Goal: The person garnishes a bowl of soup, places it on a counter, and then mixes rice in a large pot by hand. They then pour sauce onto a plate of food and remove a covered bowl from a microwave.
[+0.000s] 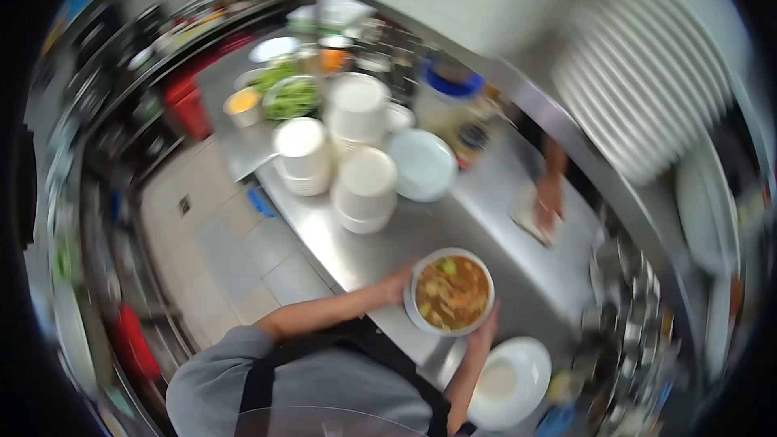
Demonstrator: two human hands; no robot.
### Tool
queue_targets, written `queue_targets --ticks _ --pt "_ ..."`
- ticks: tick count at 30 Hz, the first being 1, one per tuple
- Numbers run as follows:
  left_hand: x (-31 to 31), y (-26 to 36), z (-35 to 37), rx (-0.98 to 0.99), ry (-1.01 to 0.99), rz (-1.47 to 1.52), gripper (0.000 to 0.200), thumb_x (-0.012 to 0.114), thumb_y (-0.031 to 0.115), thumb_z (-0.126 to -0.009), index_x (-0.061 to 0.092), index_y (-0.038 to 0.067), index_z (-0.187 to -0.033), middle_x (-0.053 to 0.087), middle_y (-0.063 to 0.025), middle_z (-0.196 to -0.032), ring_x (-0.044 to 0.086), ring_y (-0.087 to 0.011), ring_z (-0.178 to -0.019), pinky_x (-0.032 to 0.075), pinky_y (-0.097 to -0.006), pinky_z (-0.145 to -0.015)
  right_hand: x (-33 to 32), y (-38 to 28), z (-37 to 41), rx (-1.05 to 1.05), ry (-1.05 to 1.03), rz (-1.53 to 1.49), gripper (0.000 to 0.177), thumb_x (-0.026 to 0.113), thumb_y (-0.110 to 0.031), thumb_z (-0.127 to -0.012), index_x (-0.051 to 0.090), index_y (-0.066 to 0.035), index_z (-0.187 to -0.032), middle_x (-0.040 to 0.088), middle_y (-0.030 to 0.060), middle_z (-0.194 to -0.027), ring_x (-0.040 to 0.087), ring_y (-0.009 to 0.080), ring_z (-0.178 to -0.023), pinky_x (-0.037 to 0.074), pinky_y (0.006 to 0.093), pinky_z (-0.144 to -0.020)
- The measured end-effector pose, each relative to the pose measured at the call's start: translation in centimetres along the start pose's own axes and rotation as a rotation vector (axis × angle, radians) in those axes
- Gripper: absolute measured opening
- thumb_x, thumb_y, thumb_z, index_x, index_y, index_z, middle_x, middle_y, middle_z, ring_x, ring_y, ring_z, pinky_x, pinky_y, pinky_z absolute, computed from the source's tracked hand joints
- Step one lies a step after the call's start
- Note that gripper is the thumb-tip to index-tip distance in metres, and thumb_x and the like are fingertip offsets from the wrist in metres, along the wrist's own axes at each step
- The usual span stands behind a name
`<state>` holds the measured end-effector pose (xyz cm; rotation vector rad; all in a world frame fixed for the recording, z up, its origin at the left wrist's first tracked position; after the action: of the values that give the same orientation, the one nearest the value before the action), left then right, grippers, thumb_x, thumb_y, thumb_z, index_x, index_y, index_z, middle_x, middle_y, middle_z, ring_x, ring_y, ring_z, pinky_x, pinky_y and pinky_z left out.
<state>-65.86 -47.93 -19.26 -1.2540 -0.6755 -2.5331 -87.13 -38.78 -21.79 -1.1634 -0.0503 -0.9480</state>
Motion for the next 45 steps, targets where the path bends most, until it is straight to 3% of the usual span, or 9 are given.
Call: queue_targets --ticks 2,4,7,10,20,26,29,37,45 --pt "-6.3 -3.4 -8.6 0.067 0.185 -0.102 0.048 0.042 0.044 -0.088 0.047 0.007 -0.119 0.053 -0.0121 -0.114 0.054 -0.0226 -0.101 0.047 -0.0402 -0.084 1.3 0.1 0.0 0.127 -0.043 -0.059 0.048 0.029 -0.038 -0.094 0.039 -0.004 -0.125 0.046 0.0113 -0.124 0.048 0.0244 -0.110 0.041 0.0394 -0.092" --pt "-0.2 -0.1 -0.3 0.080 0.344 -0.158 0.050 0.047 0.047 -0.084 0.050 0.007 -0.115 0.053 -0.0116 -0.111 0.055 -0.0208 -0.098 0.049 -0.0383 -0.080 1.6 -0.1 0.2 0.127 -0.163 0.018 0.052 0.026 -0.041 -0.093 0.036 -0.004 -0.128 0.041 0.0127 -0.129 0.044 0.0281 -0.114 0.039 0.0423 -0.093" --pt "-1.5 -1.3 -2.7 0.113 0.381 -0.075 0.052 0.049 0.046 -0.082 0.052 0.004 -0.113 0.042 -0.0152 -0.120 0.050 -0.0257 -0.105 0.048 -0.0404 -0.080 -0.6 0.6 -1.4 0.025 -0.310 0.262 0.055 0.026 -0.044 -0.092 0.034 -0.004 -0.128 0.040 0.0137 -0.129 0.043 0.0302 -0.115 0.039 0.0436 -0.093" --pt "-2.3 -1.7 -2.5 0.290 0.722 -0.354 0.052 0.050 0.043 -0.078 0.053 -0.003 -0.104 0.051 -0.0195 -0.108 0.053 -0.0270 -0.096 0.045 -0.0434 -0.081 4.3 2.1 -0.7 0.128 -0.307 0.339 0.055 0.026 -0.044 -0.092 0.034 -0.003 -0.128 0.040 0.0139 -0.129 0.043 0.0302 -0.114 0.039 0.0436 -0.093" --pt "-10.3 0.1 8.3 0.354 0.553 -0.428 0.070 0.041 0.060 -0.070 0.058 0.001 -0.103 0.056 -0.0218 -0.101 0.045 -0.0310 -0.106 0.029 -0.0348 -0.092 15.5 7.8 4.1 0.288 -0.377 0.456 0.054 0.027 -0.043 -0.092 0.035 -0.003 -0.127 0.041 0.0145 -0.128 0.044 0.0304 -0.113 0.039 0.0434 -0.093" --pt "-16.0 2.5 19.3 0.352 0.949 -0.055 0.077 0.044 0.058 -0.069 0.049 -0.003 -0.115 0.043 -0.0213 -0.121 0.039 -0.0324 -0.112 0.028 -0.0373 -0.095 21.6 13.5 9.4 0.351 -0.426 0.486 0.054 0.027 -0.043 -0.092 0.035 -0.002 -0.127 0.042 0.0148 -0.128 0.045 0.0306 -0.113 0.039 0.0433 -0.092" --pt "-23.6 3.1 20.3 0.447 0.711 0.093 0.076 0.048 0.054 -0.070 0.044 -0.003 -0.120 0.024 -0.0224 -0.133 0.026 -0.0313 -0.121 0.028 -0.0397 -0.097 25.0 17.8 12.5 0.400 -0.474 0.510 0.054 0.027 -0.043 -0.092 0.036 -0.002 -0.127 0.042 0.0150 -0.127 0.045 0.0306 -0.112 0.040 0.0432 -0.092" --pt "-37.2 7.5 31.4 0.757 0.692 0.473 0.071 0.048 0.050 -0.074 0.041 -0.002 -0.122 0.030 -0.0214 -0.125 0.025 -0.0320 -0.120 0.033 -0.0402 -0.095 35.5 31.5 17.1 0.478 -0.804 0.526 0.055 0.027 -0.042 -0.092 0.038 0.001 -0.124 0.044 0.0163 -0.125 0.046 0.0311 -0.112 0.038 0.0425 -0.093" --pt "-48.3 15.9 45.0 1.102 0.628 0.786 0.046 0.047 0.035 -0.078 0.054 -0.004 -0.102 0.047 -0.0161 -0.108 0.054 -0.0226 -0.093 0.048 -0.0374 -0.078 54.9 45.1 22.8 0.550 -0.901 0.670 0.052 0.029 -0.038 -0.093 0.044 0.005 -0.117 0.051 0.0188 -0.116 0.053 0.0292 -0.102 0.045 0.0391 -0.086"
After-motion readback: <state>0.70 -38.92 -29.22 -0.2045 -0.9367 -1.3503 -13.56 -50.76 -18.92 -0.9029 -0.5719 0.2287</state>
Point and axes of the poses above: each hand's wrist, its own z-axis away from the middle knuckle, its own x-axis out of the palm, y = z × x, the point moved 3 cm from there along -z, towards the middle knuckle
